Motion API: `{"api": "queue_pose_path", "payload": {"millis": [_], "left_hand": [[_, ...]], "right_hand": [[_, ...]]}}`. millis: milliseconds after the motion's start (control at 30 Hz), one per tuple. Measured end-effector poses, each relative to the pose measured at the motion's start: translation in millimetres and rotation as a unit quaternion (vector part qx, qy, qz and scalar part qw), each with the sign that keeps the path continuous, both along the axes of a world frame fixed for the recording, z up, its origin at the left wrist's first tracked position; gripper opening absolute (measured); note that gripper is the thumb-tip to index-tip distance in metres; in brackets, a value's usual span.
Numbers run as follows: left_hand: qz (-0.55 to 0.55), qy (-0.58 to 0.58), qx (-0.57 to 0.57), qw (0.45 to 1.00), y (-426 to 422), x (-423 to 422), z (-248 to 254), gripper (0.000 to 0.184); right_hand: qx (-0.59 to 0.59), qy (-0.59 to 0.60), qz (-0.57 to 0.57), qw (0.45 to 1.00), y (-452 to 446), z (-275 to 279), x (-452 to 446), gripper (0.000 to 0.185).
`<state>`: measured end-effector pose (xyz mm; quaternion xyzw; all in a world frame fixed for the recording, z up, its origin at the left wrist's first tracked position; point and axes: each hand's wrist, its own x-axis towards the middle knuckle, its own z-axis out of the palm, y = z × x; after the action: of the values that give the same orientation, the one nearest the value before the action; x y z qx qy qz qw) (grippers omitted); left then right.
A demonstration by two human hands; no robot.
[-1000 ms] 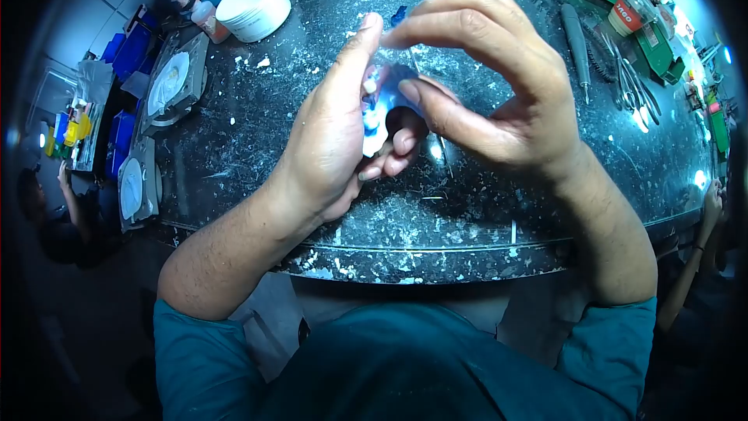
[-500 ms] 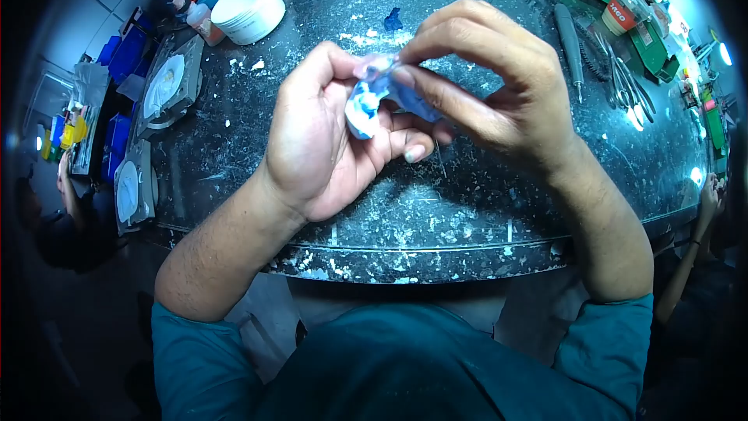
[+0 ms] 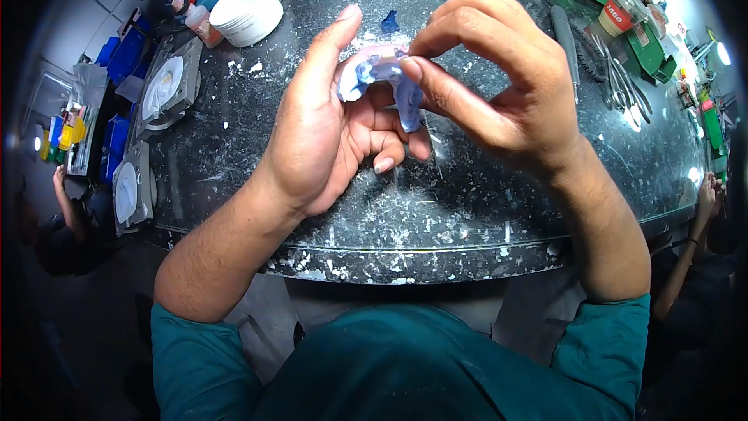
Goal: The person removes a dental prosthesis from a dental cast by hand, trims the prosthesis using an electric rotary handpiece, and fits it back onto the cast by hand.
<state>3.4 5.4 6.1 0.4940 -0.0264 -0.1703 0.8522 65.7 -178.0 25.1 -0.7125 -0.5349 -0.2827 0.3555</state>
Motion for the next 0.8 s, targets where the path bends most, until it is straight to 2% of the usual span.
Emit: {"api": "queue_pose_path", "payload": {"millis": [133,333,800], "left_hand": [[0.025,-0.014,0.045,0.999,-1.3,-1.0,2.4,0.071],[0.016,-0.004,0.018,1.000,-1.6,-2.3,4.5,0.069],[0.031,-0.034,0.102,0.994,-1.9,-3.9,6.6,0.073]], "right_hand": [[-0.020,-0.022,-0.003,1.000,-1.1,2.6,0.0,0.015],[-0.043,-0.018,0.002,0.999,-4.4,4.8,-0.3,0.017],[-0.070,-0.039,0.005,0.997,-5.6,8.3,-3.3,0.024]]}}
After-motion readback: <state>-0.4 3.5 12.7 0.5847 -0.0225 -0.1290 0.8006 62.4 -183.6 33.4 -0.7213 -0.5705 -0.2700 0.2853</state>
